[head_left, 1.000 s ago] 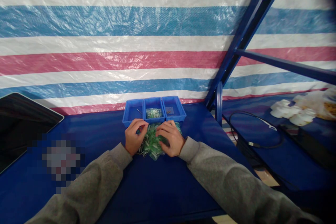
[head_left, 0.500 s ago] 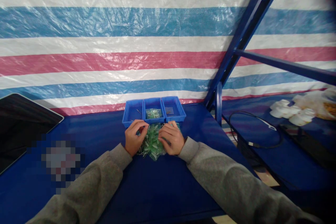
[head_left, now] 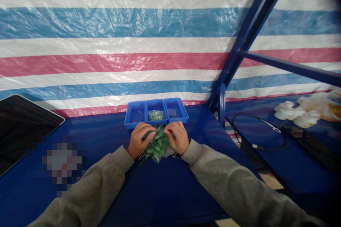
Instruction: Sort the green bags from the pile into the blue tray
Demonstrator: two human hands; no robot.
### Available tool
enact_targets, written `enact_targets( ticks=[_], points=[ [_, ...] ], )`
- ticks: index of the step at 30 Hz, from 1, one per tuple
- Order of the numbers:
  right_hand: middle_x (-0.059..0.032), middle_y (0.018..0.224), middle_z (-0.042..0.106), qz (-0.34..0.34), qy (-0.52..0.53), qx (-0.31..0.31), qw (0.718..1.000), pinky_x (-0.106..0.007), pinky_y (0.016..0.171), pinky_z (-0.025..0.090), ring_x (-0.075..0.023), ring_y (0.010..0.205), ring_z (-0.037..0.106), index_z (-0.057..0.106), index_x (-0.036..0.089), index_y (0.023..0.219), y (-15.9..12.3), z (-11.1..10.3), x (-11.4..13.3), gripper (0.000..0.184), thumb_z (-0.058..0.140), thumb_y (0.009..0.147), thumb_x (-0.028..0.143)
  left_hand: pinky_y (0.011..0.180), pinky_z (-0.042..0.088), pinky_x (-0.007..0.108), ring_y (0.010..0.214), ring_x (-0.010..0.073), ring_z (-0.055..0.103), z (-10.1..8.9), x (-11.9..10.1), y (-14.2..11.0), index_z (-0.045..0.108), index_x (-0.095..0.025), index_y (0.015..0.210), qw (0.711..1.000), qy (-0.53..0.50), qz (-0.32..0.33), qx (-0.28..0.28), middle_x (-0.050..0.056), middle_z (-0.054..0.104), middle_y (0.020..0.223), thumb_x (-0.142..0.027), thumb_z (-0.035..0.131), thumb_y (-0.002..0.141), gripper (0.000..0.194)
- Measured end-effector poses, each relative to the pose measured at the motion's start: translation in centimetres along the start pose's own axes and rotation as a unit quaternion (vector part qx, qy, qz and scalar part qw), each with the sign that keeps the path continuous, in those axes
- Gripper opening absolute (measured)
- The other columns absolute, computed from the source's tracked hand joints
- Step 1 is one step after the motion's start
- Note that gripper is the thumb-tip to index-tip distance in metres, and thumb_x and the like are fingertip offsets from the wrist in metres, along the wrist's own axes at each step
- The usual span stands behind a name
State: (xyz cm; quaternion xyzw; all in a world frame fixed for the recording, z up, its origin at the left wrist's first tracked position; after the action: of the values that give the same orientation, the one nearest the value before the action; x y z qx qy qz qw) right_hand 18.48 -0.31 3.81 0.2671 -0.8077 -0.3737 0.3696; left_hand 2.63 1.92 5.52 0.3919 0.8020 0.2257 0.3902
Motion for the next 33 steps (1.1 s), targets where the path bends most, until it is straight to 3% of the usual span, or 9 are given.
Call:
enact_targets(
  ticks=[24, 33],
  points=[
    [-0.0037, 0.073, 0.061, 0.102, -0.017, -0.088, 0.991, -0.032, 0.069, 0.043, -0.0169, 0.07, 0.054, 0.057, 0.019, 0.083, -0.2, -1.3, -1.0, 0.013, 0.047, 0.088, 0.025, 0.08, 0.045, 0.035, 0.084, 0.0183, 0.056, 0.5, 0.0, 0.0, 0.064, -0.016, 0.089, 0.999, 0.042, 0.031, 0.007, 0.008, 0.062, 0.088, -0.029, 0.059, 0.081, 0.016],
    [-0.0041, 0.075, 0.061, 0.101, 0.031, -0.078, 0.991, -0.033, 0.072, 0.044, -0.0176, 0.074, 0.056, 0.058, 0.019, 0.086, -0.1, -1.3, -0.6, 0.012, 0.048, 0.087, 0.025, 0.078, 0.045, 0.033, 0.083, 0.0174, 0.057, 0.4, 0.4, 0.0, 0.061, -0.016, 0.088, 0.999, 0.05, 0.008, -0.015, 0.006, 0.064, 0.083, -0.026, 0.053, 0.085, 0.013]
  ],
)
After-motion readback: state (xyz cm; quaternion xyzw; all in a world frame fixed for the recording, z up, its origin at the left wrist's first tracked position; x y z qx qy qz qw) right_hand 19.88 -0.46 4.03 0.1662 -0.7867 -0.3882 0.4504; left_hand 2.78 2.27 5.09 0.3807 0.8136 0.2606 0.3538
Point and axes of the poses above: each hand's wrist, its own y-axis towards the middle knuckle, its own z-axis out of the palm, x = y × z, the point moved 6 cm from there along y, towards the middle knuckle
